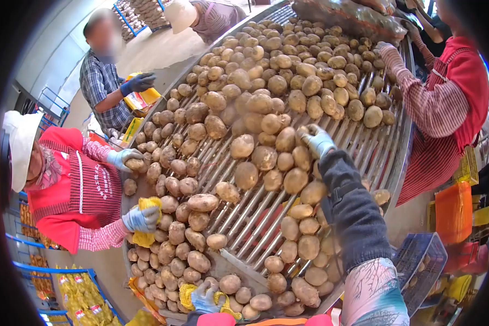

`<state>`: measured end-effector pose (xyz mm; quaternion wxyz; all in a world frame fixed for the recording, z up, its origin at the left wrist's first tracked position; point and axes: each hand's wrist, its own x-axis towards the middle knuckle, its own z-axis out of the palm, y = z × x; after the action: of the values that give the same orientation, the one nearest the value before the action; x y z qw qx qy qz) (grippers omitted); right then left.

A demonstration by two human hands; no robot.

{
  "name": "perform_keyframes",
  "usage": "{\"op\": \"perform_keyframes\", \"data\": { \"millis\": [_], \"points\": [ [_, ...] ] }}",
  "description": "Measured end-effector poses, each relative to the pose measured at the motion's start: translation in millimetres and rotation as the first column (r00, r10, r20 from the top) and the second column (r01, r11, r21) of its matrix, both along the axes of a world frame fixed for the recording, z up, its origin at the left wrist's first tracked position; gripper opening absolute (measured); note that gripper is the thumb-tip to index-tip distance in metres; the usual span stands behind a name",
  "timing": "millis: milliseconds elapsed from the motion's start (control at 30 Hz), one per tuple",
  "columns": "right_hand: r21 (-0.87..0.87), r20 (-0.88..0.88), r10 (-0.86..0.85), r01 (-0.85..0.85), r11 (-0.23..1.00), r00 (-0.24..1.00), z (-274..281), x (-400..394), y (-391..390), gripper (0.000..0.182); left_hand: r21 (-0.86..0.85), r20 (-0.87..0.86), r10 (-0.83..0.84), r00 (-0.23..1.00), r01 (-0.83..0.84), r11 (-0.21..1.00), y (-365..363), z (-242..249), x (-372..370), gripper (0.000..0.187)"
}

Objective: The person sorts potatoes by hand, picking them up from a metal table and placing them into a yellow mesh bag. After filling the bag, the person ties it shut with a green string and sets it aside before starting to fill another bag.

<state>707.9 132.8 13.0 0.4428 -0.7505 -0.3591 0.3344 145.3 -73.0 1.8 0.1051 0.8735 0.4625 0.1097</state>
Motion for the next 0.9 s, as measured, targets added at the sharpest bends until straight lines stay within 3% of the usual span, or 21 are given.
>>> {"op": "perform_keyframes", "data": {
  "millis": [67, 133, 167, 233, 300, 333, 367, 433, 500, 533, 567, 600, 633, 667, 700, 733, 767, 833, 900],
  "points": [
    [-0.004, -0.066, 0.019, -0.019, 1.000, 0.998, 3.5, -40.8, 1.8, 0.041, 0.002, -0.016, 0.007, 1.000, -0.007, 1.000, -0.9, 2.0, -0.5, 0.049],
    [0.033, -0.022, 0.140, -0.140, 0.990, 0.990, -22.5, -78.0, 2.2, 0.041, 0.009, -0.013, 0.016, 1.000, -0.016, 1.000, -1.5, 6.7, 1.9, 0.049],
    [-0.061, 0.405, 0.096, -0.078, 0.995, 0.909, -20.5, -110.1, -4.1, 0.046, 0.020, -0.010, 0.014, 1.000, -0.014, 1.000, -0.1, 8.1, 3.6, 0.048],
    [-0.206, 0.348, 0.293, -0.233, 0.951, 0.890, 21.7, -168.7, -18.6, 0.045, 0.029, -0.001, 0.001, 1.000, -0.001, 1.000, 1.0, 10.3, 1.9, 0.046],
    [-0.148, 0.228, 0.428, -0.403, 0.903, 0.875, 23.9, -218.2, -42.7, 0.042, -0.058, -0.009, -0.003, 1.000, 0.003, 0.998, 0.3, 6.5, 0.3, 0.047],
    [-0.205, 0.112, 0.602, -0.574, 0.793, 0.791, 29.3, -237.2, -52.9, 0.040, -0.083, -0.003, -0.003, 1.000, 0.003, 0.997, 1.2, 7.6, 0.8, 0.046],
    [-0.096, 0.181, 0.792, -0.791, 0.604, 0.583, 10.3, -250.8, -60.8, 0.032, -0.083, -0.007, 0.006, 1.000, -0.006, 0.997, 2.2, 8.4, 0.6, 0.046],
    [-0.281, 0.229, 0.913, -0.875, 0.393, 0.337, 73.4, -255.5, -56.7, 0.028, -0.105, 0.012, 0.008, 1.000, -0.006, 0.994, 2.1, 10.0, -0.1, 0.046],
    [-0.127, 0.564, 0.720, -0.819, 0.560, 0.405, 88.6, -227.9, -15.3, 0.026, -0.126, -0.009, 0.016, 1.000, -0.017, 0.992, 5.1, 18.6, 3.4, 0.046],
    [0.379, -0.112, 0.593, -0.518, 0.767, 0.797, 60.8, -201.5, 8.0, 0.021, -0.131, -0.026, 0.015, 1.000, -0.018, 0.991, 5.8, 21.2, 4.6, 0.045],
    [0.496, 0.302, 0.303, -0.421, 0.759, 0.904, 67.2, -172.9, 33.8, 0.016, -0.136, -0.032, 0.036, 0.999, -0.040, 0.990, 3.5, 22.3, 4.1, 0.045],
    [0.629, 0.595, -0.114, -0.372, 0.682, 0.796, 75.8, -144.2, 63.5, 0.012, -0.151, -0.049, 0.020, 0.999, -0.027, 0.988, 3.4, 20.9, 3.2, 0.044],
    [0.665, 0.601, -0.259, -0.294, 0.687, 0.756, 77.9, -116.2, 89.0, 0.015, -0.164, -0.063, 0.002, 0.998, -0.012, 0.986, 5.6, 19.3, 3.9, 0.043],
    [0.577, 0.696, -0.346, -0.204, 0.790, 0.629, 62.5, -81.7, 113.0, 0.026, -0.160, -0.063, 0.017, 0.998, -0.027, 0.987, 8.3, 20.7, 6.3, 0.043],
    [0.506, 0.732, -0.339, -0.139, 0.851, 0.591, 56.0, -61.0, 130.3, 0.033, -0.140, -0.049, 0.011, 0.999, -0.018, 0.990, 8.7, 25.0, 7.9, 0.043],
    [0.248, 0.716, -0.127, -0.079, 0.966, 0.687, 53.6, -39.8, 144.3, 0.044, -0.122, -0.038, 0.004, 0.999, -0.009, 0.993, 9.4, 25.7, 9.2, 0.042],
    [0.054, 0.556, 0.075, -0.127, 0.990, 0.828, 52.8, -22.7, 157.8, 0.050, -0.127, -0.042, 0.017, 0.999, -0.022, 0.992, 7.2, 18.3, 6.6, 0.042],
    [-0.023, 0.492, 0.150, -0.159, 0.987, 0.857, 29.0, 0.2, 187.4, 0.053, -0.083, -0.045, 0.054, 0.998, -0.057, 0.995, -8.0, -4.3, -5.8, 0.044],
    [0.059, 0.395, 0.274, -0.322, 0.945, 0.877, 10.0, 23.4, 216.7, 0.054, -0.049, -0.057, 0.069, 0.996, -0.071, 0.996, -12.6, -17.0, -12.9, 0.040]
  ]
}}
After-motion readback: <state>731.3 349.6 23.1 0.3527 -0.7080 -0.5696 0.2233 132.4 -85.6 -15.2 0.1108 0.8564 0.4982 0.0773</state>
